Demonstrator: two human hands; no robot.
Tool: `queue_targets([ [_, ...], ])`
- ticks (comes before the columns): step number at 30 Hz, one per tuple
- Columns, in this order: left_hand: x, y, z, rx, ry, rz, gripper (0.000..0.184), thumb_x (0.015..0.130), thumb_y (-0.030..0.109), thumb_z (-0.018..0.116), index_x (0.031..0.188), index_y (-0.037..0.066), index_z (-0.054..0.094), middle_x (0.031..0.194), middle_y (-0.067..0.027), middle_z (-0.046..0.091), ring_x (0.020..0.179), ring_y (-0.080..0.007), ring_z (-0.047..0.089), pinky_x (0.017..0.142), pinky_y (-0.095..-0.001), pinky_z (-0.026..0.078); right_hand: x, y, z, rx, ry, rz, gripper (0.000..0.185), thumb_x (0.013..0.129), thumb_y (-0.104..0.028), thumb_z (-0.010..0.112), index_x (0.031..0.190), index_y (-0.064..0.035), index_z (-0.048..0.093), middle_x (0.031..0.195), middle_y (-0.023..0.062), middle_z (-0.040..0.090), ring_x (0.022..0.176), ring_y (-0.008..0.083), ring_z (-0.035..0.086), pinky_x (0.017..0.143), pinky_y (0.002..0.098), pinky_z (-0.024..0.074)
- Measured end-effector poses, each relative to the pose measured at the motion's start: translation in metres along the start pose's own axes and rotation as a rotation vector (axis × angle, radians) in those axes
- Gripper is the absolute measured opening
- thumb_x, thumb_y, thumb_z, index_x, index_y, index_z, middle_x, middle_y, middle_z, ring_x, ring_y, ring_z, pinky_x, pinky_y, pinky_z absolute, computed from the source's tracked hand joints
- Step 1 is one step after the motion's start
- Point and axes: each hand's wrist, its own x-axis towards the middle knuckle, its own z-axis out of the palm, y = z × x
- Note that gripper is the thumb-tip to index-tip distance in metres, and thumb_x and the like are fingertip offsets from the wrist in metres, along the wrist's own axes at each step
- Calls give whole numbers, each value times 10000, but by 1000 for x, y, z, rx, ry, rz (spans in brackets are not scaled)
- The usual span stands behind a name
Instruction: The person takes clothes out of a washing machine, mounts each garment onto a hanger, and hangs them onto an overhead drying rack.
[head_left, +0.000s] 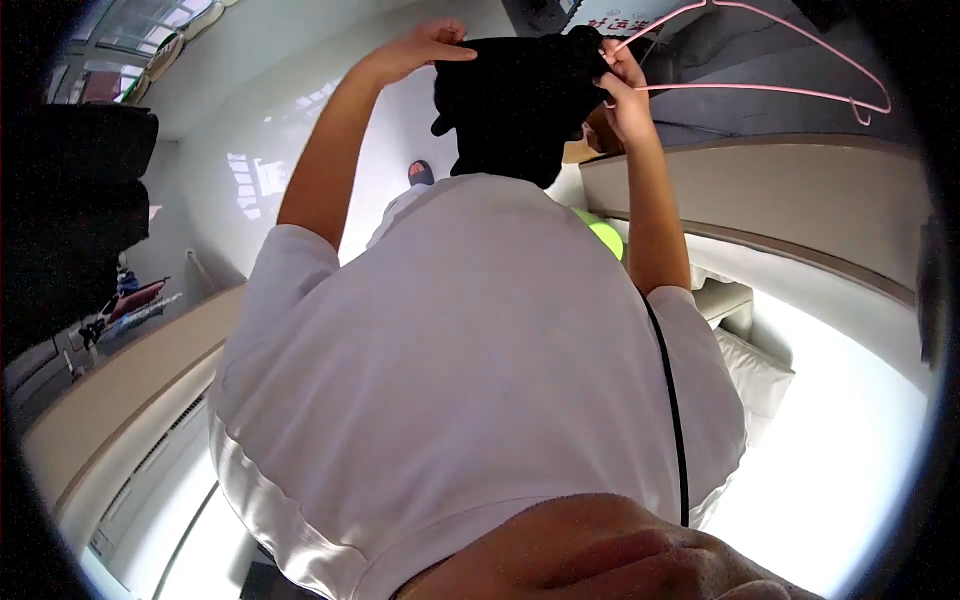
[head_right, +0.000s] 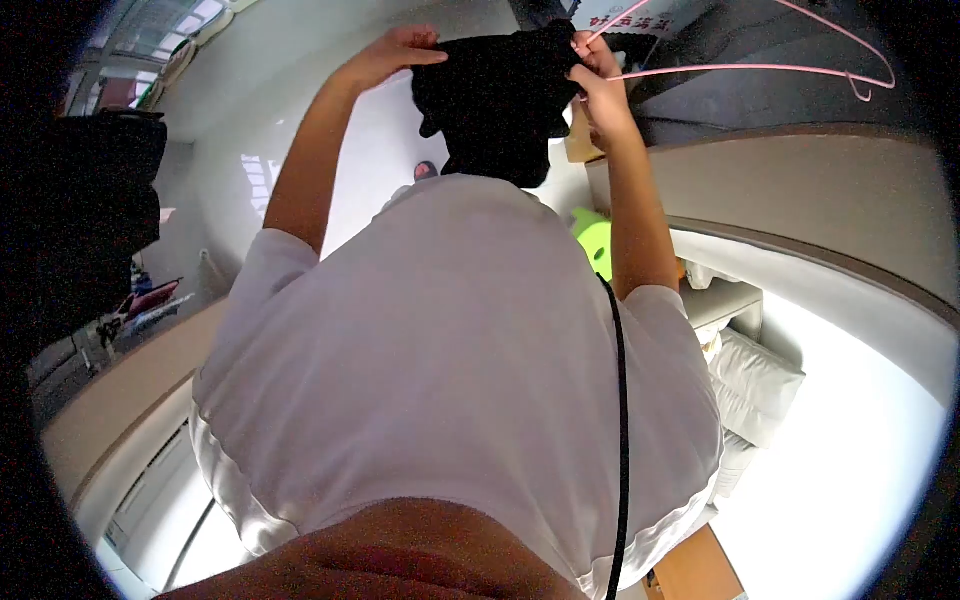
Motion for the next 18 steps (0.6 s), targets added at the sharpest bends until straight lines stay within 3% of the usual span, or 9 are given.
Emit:
queue_targets([
  [4, -39, 70, 17, 188, -74, -64, 640, 861, 538, 765, 1251, 38, 679, 1143, -53, 689, 1054, -173, 619, 911, -310, 479, 6, 24, -37, 36, -102, -38, 535, 859, -1, 530, 1389, -63, 558, 1305, 20, 624, 1132, 117, 574, 888, 250, 463],
  [6, -41, 75, 22, 527, -508, -421, 742, 828, 599, 756, 1280, 16, 679, 1153, -102, 710, 1061, -206, 643, 917, -339, 497, 6, 29, -40, 127, -211, -86, 567, 853, -5, 523, 1417, -61, 549, 1333, 24, 618, 1183, 112, 572, 880, 241, 464],
  [8, -41, 67, 27, 690, -543, -361, 771, 808, 624, 754, 1240, -11, 689, 1067, -124, 727, 1006, -224, 658, 909, -339, 506, 1, 35, -43, 136, -200, -72, 595, 848, -14, 524, 1441, -48, 536, 1368, 48, 605, 1226, 114, 559, 899, 238, 460],
  [10, -42, 40, 20, 769, -353, -191, 751, 824, 593, 761, 1246, -23, 679, 1037, -139, 730, 984, -231, 664, 896, -343, 510, 0, 34, -47, 191, -223, -73, 576, 853, -20, 528, 1429, -36, 542, 1356, 54, 609, 1183, 112, 571, 882, 237, 459],
  [13, -56, 51, 9, 546, -124, -265, 677, 869, 481, 780, 1311, -14, 647, 1182, -126, 689, 1081, -191, 640, 944, -309, 504, 1, 25, -58, 67, -145, -87, 481, 872, -7, 547, 1350, -41, 574, 1248, 18, 630, 1069, 93, 585, 856, 222, 448],
  [14, -58, 55, 6, 550, -123, -264, 677, 869, 481, 780, 1311, -14, 647, 1182, -126, 689, 1081, -191, 640, 944, -309, 504, 6, 25, -59, 61, -82, -94, 410, 875, 5, 569, 1281, -50, 590, 1189, 4, 633, 1038, 97, 588, 852, 228, 452],
  [15, -62, 59, 4, 345, -138, -248, 669, 882, 468, 773, 1318, -21, 637, 1185, -121, 685, 1086, -181, 638, 957, -297, 500, 12, 25, -60, 55, -20, -100, 342, 879, 18, 592, 1212, -59, 605, 1130, -10, 636, 1006, 101, 590, 848, 235, 456],
  [17, -68, 72, 3, 135, -147, -229, 662, 895, 456, 766, 1326, -28, 627, 1188, -117, 682, 1092, -172, 635, 970, -285, 495, 21, 32, -60, -206, 89, -217, 318, 894, -83, 723, 1159, -35, 555, 1032, 22, 634, 885, 126, 596, 789, 269, 487],
  [18, -68, 86, 9, -105, -46, -234, 550, 929, 367, 728, 1300, -29, 634, 1167, -117, 691, 1059, -192, 651, 938, -305, 517, 24, 36, -54, -353, 156, -268, 375, 893, -143, 779, 1146, -25, 529, 994, 40, 630, 840, 133, 594, 762, 277, 495],
])
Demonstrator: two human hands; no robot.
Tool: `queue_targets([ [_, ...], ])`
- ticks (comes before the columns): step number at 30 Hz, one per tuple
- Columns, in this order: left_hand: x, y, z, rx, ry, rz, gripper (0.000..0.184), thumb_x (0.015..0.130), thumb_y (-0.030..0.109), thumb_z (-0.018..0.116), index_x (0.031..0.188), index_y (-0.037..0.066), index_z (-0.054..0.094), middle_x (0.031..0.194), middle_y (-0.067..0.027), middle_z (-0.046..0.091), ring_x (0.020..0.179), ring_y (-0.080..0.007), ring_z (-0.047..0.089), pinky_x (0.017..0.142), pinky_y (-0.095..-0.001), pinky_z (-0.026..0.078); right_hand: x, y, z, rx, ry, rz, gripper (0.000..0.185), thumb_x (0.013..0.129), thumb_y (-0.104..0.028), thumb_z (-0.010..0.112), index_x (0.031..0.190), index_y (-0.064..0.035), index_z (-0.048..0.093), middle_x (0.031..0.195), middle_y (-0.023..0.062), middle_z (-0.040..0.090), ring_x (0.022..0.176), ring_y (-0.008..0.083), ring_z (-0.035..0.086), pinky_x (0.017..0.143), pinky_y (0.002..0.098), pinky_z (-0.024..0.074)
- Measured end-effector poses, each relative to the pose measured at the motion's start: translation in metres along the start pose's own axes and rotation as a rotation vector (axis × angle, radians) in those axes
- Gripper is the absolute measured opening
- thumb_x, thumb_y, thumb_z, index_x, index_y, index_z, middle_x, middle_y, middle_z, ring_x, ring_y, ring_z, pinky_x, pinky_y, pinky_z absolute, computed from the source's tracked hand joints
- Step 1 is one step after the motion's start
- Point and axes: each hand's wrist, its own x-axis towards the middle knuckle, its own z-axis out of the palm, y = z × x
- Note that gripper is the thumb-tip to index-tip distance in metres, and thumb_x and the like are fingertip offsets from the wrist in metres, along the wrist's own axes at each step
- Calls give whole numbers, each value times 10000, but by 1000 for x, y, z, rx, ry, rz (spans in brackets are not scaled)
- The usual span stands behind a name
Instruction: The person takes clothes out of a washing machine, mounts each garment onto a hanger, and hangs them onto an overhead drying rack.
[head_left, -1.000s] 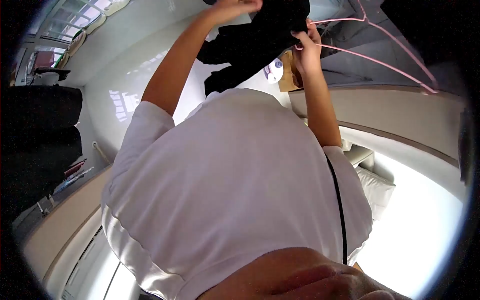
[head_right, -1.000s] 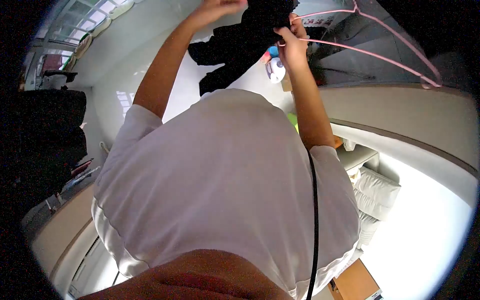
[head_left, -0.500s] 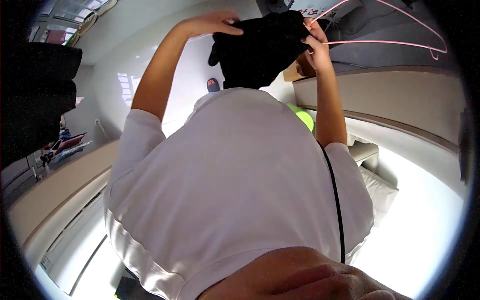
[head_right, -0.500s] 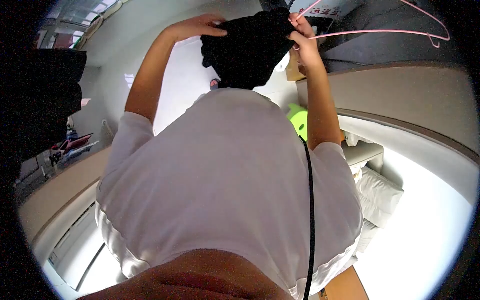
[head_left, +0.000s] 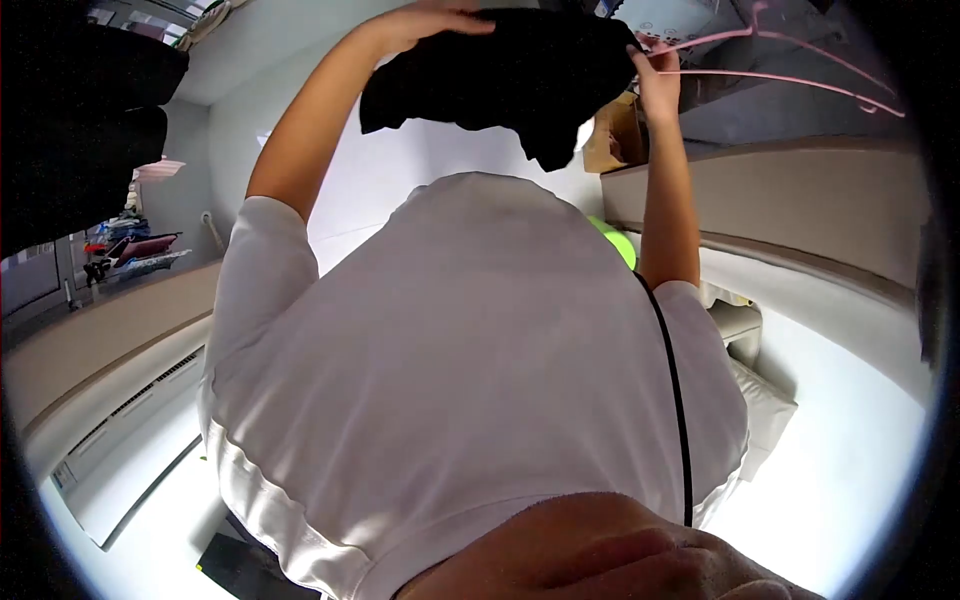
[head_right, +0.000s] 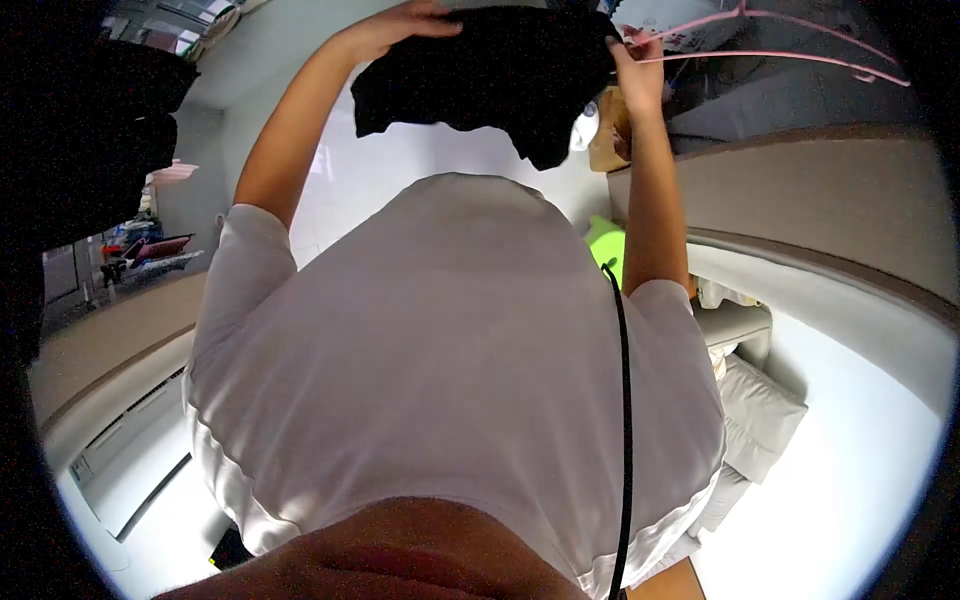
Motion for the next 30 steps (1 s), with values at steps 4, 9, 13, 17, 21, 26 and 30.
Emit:
queue_targets([
  [4, 11, 13, -2, -724, 148, 3, 355, 1001, 251, 661, 1228, -22, 664, 1143, -125, 713, 1008, -248, 683, 930, -361, 548, -30, -13, 25, -49, 274, -29, 395, 877, -124, 839, 1031, -76, 479, 960, 66, 645, 833, 119, 603, 742, 260, 493],
  [9, -6, 23, 3, -980, 112, 29, 307, 965, 174, 684, 1207, -14, 665, 1143, -125, 717, 1046, -239, 683, 945, -391, 548, -91, -76, 114, 295, -178, 118, 332, 921, -43, 764, 1091, -89, 483, 1147, 89, 681, 960, 120, 623, 869, 265, 512],
  [13, -18, 7, -14, -887, 5, 140, 320, 946, 171, 706, 1211, -4, 660, 1131, -105, 714, 1048, -239, 679, 924, -386, 554, -108, -73, 172, 446, -269, 247, 310, 917, 12, 737, 1108, -111, 527, 1074, 6, 647, 1008, 77, 589, 893, 235, 468],
  [17, -34, -32, -47, -565, 219, 236, 338, 954, 197, 706, 1242, 30, 648, 1121, -79, 701, 1055, -247, 673, 899, -375, 553, -87, -69, 163, 673, -265, 395, 193, 948, -9, 683, 1074, -129, 600, 971, -34, 614, 801, 70, 616, 644, 195, 454],
  [21, -27, -79, -69, -86, 396, 31, 353, 1004, 242, 636, 1278, 19, 633, 1134, -103, 685, 1042, -257, 660, 889, -382, 544, -54, -113, 166, 796, -319, 350, 207, 945, -40, 699, 1126, -117, 636, 990, -24, 645, 925, 107, 668, 689, 211, 491],
  [26, -45, -103, 20, -196, 841, 329, 391, 1030, 339, 636, 1190, -5, 542, 916, -85, 631, 611, -134, 612, 577, -286, 551, -31, -148, 198, 932, -254, 440, 188, 942, -17, 699, 1014, -167, 610, 831, 36, 684, 736, 114, 688, 465, 236, 481],
  [30, -56, -108, 95, -376, 474, 462, 517, 954, 298, 751, 1280, 24, 459, 1067, -116, 587, 894, -207, 666, 725, -304, 582, -36, -162, 220, 873, -155, 434, 185, 946, -10, 690, 1004, -165, 608, 842, 36, 692, 721, 127, 696, 503, 241, 527],
])
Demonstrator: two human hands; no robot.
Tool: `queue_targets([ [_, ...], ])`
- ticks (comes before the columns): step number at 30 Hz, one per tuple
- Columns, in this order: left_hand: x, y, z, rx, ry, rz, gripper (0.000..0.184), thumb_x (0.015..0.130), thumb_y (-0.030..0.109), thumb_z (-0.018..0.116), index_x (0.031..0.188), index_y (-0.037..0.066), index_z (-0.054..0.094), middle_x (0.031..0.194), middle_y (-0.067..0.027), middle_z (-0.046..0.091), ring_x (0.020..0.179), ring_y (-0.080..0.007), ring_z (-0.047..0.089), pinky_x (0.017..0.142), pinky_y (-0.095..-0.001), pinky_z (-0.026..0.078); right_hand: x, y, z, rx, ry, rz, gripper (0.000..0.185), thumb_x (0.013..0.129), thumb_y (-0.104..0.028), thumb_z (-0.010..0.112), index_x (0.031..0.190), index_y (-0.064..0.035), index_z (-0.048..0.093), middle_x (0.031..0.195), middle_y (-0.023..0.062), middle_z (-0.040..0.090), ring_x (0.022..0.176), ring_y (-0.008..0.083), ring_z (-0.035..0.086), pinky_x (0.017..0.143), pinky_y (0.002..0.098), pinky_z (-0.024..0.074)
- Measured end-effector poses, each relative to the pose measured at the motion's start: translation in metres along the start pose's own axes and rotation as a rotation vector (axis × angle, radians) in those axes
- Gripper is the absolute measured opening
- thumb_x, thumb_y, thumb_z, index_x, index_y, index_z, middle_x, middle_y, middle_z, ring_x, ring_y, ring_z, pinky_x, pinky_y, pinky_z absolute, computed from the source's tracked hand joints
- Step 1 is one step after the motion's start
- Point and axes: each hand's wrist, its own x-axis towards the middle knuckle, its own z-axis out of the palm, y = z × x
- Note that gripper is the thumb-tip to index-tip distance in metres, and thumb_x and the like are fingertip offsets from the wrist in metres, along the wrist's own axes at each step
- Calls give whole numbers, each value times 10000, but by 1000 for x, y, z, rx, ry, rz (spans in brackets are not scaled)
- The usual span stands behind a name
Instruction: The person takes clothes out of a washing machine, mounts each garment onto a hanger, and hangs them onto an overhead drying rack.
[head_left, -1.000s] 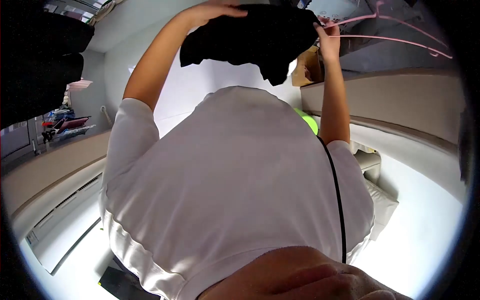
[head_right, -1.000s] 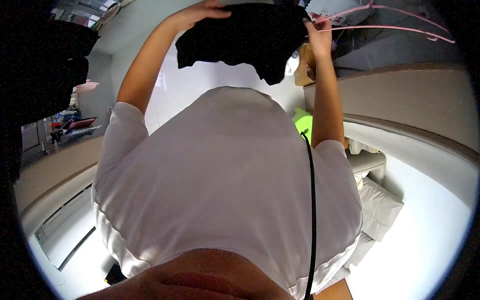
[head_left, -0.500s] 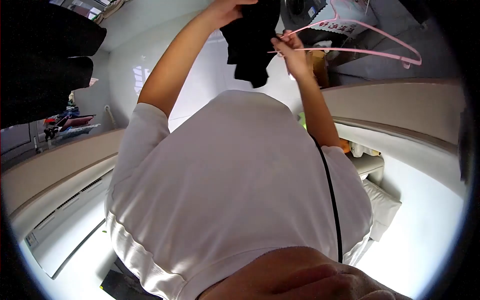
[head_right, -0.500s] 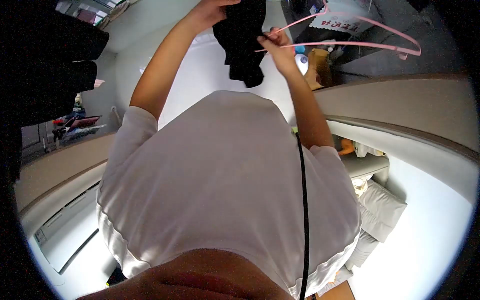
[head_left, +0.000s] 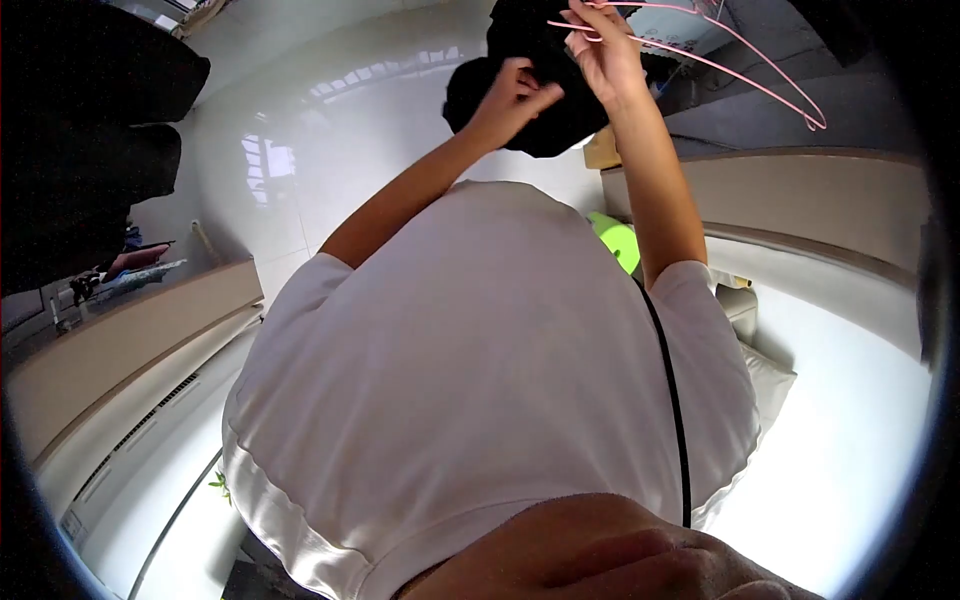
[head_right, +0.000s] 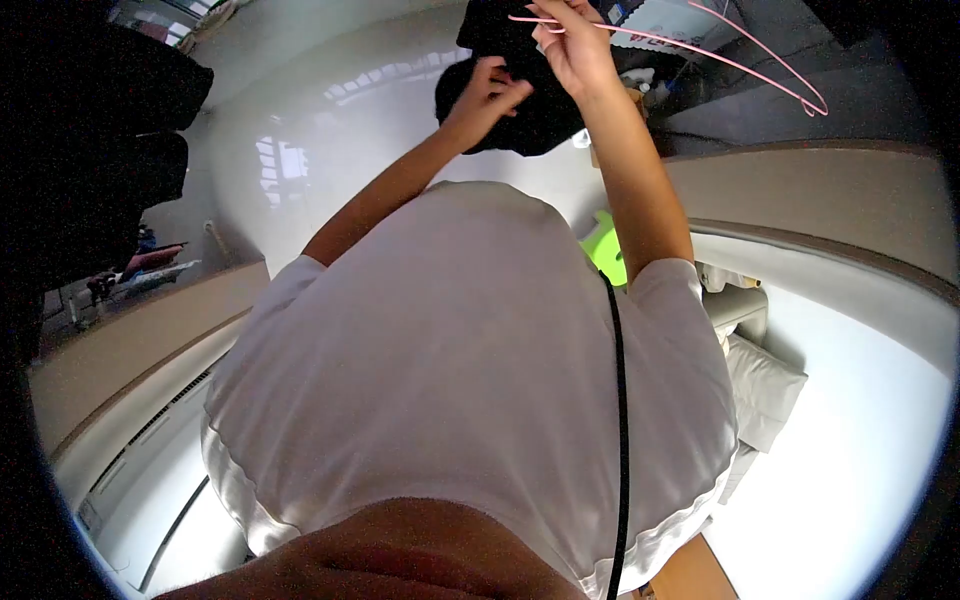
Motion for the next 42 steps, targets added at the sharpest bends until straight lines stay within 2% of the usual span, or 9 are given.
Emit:
queue_targets([
  [11, 62, -26, -123, 496, 406, 55, 169, 918, 151, 630, 983, -5, 617, 897, -162, 682, 857, -366, 658, 779, -453, 520, 9, -15, -71, -258, 69, -191, 195, 940, -16, 693, 1078, -96, 581, 1071, 50, 703, 1062, 225, 698, 848, 401, 631],
  [14, 82, -9, -161, 461, 483, 93, 228, 950, 185, 607, 1040, -23, 594, 977, -180, 657, 917, -372, 622, 831, -470, 491, -3, -41, -46, -348, 198, -274, 144, 937, -14, 678, 979, -120, 590, 844, 32, 668, 701, 141, 689, 712, 358, 610],
  [18, 81, 117, -149, 399, 388, 65, 331, 1009, 189, 568, 1219, -67, 581, 1203, -239, 616, 1114, -367, 578, 1002, -467, 439, -31, -64, 10, -126, 106, -177, 82, 924, -36, 677, 981, -49, 620, 750, 86, 680, 698, 232, 710, 938, 512, 591],
  [21, 70, 127, -111, 890, 829, 825, 120, 963, 62, 591, 1032, -34, 608, 945, -222, 582, 934, -426, 572, 873, -447, 484, -29, -61, 20, 55, -11, -112, 61, 942, -32, 645, 892, 3, 652, 732, 156, 702, 749, 299, 725, 1065, 566, 509],
  [22, 59, 104, -110, 1004, 766, 398, 138, 982, 120, 598, 988, -18, 604, 961, -179, 621, 895, -365, 609, 809, -399, 513, -25, -57, 29, 124, -72, -102, 96, 947, -25, 633, 862, 11, 658, 739, 174, 707, 756, 309, 727, 1095, 572, 486],
  [24, 32, 35, -96, 709, 508, 787, 151, 813, 98, 712, 903, 68, 595, 785, -143, 606, 788, -351, 622, 691, -453, 492, -28, -50, 47, 149, -52, -50, 131, 969, -27, 617, 854, 16, 664, 764, 177, 719, 780, 304, 734, 1122, 572, 464],
  [30, -28, -117, -79, 924, 385, 313, 461, 855, 275, 776, 1159, 14, 547, 1010, -179, 630, 958, -441, 609, 823, -502, 533, -27, -22, 81, 236, -217, 36, 131, 978, -40, 626, 855, -22, 669, 756, 127, 722, 778, 264, 733, 1146, 558, 435],
  [38, 2, -110, -115, 1011, 178, -89, 298, 956, 262, 625, 1146, 35, 597, 922, -215, 702, 864, -401, 694, 764, -525, 536, 16, -40, 24, -25, 47, -261, 101, 945, -50, 678, 961, 17, 605, 835, 175, 680, 834, 296, 710, 1034, 494, 563],
  [42, 34, -49, -110, 335, 140, -424, 317, 1013, 274, 569, 1202, 28, 632, 907, -110, 715, 781, -209, 681, 698, -362, 554, 44, -47, -60, -457, 194, -392, 129, 977, -106, 625, 1038, -8, 567, 910, 104, 647, 828, 213, 680, 789, 349, 603],
])
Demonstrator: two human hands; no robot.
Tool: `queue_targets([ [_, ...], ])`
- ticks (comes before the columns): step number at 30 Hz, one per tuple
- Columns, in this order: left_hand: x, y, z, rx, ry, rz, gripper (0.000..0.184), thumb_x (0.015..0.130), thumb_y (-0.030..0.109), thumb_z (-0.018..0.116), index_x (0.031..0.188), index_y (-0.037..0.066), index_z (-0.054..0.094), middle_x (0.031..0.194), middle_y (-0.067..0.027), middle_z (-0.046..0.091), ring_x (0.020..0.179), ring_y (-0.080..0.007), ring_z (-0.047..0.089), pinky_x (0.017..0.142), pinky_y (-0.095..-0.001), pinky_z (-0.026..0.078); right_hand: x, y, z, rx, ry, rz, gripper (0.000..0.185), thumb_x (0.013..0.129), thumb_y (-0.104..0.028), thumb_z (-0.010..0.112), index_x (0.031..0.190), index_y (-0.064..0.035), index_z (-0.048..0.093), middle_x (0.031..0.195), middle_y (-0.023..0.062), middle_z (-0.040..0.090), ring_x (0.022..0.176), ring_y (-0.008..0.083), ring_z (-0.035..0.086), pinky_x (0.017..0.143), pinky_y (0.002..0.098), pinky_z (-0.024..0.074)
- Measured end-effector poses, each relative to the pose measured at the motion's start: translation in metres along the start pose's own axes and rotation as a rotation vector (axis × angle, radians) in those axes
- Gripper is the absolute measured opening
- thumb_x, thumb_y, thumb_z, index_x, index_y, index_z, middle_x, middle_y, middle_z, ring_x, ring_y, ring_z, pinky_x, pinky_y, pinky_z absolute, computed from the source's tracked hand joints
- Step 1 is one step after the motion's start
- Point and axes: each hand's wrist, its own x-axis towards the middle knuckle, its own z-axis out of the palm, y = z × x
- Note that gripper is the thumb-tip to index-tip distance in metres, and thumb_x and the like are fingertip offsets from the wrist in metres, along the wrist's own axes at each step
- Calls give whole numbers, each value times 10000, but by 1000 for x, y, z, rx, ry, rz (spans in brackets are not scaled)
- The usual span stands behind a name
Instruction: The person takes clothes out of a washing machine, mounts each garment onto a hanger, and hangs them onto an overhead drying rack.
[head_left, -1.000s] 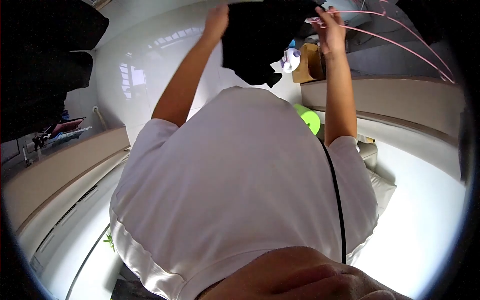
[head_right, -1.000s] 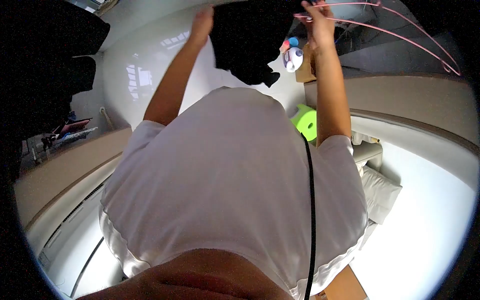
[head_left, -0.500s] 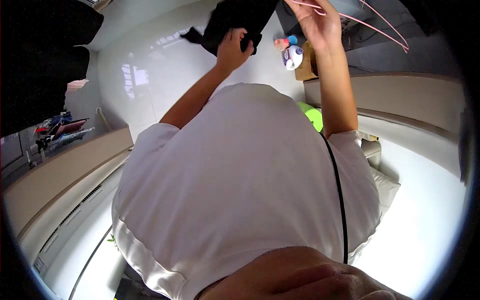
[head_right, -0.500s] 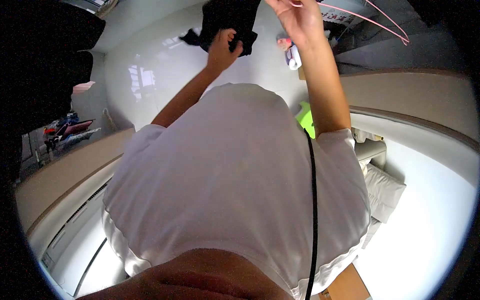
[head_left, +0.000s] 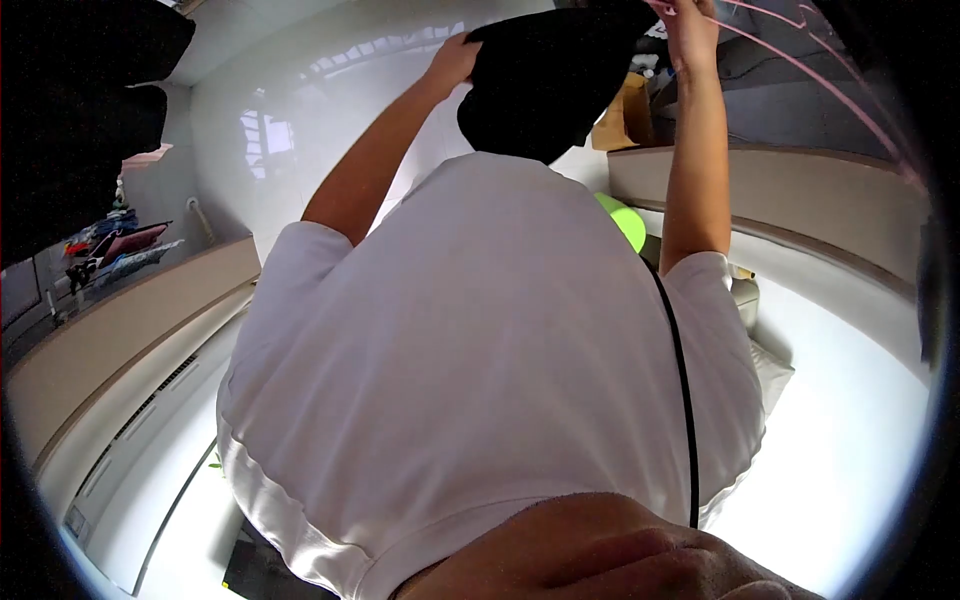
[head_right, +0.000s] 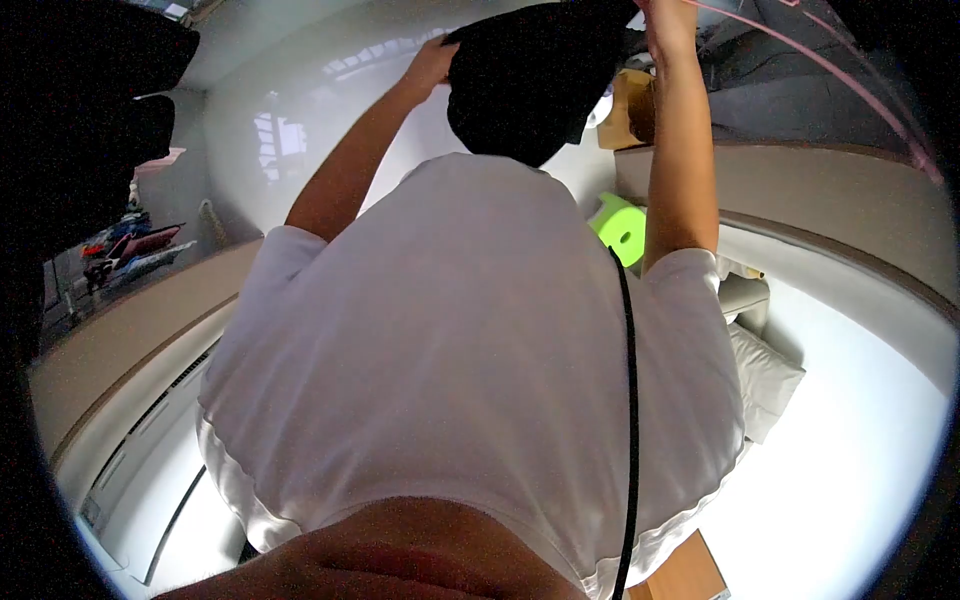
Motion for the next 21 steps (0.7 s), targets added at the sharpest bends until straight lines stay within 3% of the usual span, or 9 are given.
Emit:
queue_targets([
  [2, 4, 29, 2, -412, -214, -86, 343, 1009, 292, 594, 1205, 17, 648, 948, -74, 728, 795, -194, 684, 698, -349, 553, -3, 12, -31, -427, -57, 80, 81, 975, -88, 604, 932, -21, 592, 808, 54, 636, 790, 168, 663, 703, 302, 556],
  [3, 25, 25, 7, -409, -218, -86, 343, 1009, 292, 594, 1205, 17, 648, 948, -74, 728, 795, -194, 684, 698, -349, 553, 9, 52, -78, -436, -66, 24, 270, 907, -208, 791, 1022, -85, 580, 866, 48, 709, 827, 161, 691, 754, 351, 563],
  [5, 85, 12, 13, -701, -358, -170, 400, 948, 371, 688, 1168, 37, 680, 967, -97, 732, 830, -238, 688, 767, -349, 555, -9, 84, -110, -1248, 37, -283, 431, 871, -393, 829, 914, -73, 544, 782, 42, 677, 701, 121, 622, 615, 276, 462],
  [8, 43, 99, 32, -924, -438, -243, 188, 1004, 186, 591, 945, 8, 609, 946, -142, 644, 831, -286, 639, 756, -339, 533, -68, 65, -90, -991, 18, 184, 678, 779, -585, 845, 997, 10, 605, 863, 70, 662, 755, 252, 641, 720, 334, 530],
  [10, 67, 100, 40, -954, -419, -195, 215, 1019, 232, 574, 960, 29, 615, 899, -113, 657, 788, -232, 650, 719, -309, 553, -108, 40, -53, -420, -58, 397, 448, 854, -424, 842, 977, -62, 609, 867, 39, 653, 784, 155, 672, 660, 268, 512],
  [12, 71, 121, 39, -1064, -289, -167, 192, 1021, 207, 564, 974, 25, 600, 871, -127, 649, 796, -251, 651, 728, -315, 569, -129, 41, -41, -159, -62, 527, 329, 896, -302, 817, 963, -57, 607, 893, 58, 665, 833, 174, 713, 694, 268, 554],
  [18, 50, 166, 14, -1216, -196, -56, 136, 1034, 134, 537, 998, 4, 553, 907, -151, 624, 785, -268, 619, 736, -358, 588, -168, 46, -5, 102, -266, 470, 102, 995, -72, 638, 1073, -40, 581, 1171, 206, 698, 1113, 347, 708, 940, 374, 595],
  [20, 35, 180, 10, -1224, -186, -106, 151, 1037, 128, 534, 1000, -18, 542, 897, -169, 598, 818, -284, 598, 767, -373, 590, -169, 30, 24, 180, -329, 484, 93, 1003, -50, 619, 1082, -49, 571, 1258, 255, 668, 1159, 362, 687, 986, 388, 577],
  [21, 25, 187, 10, -1222, -189, -104, 151, 1037, 128, 534, 1000, -18, 542, 897, -169, 598, 818, -284, 598, 767, -373, 590, -170, 27, 37, 225, -264, 482, 90, 996, -33, 625, 1061, -61, 570, 1168, 202, 699, 1116, 311, 706, 1008, 378, 563],
])
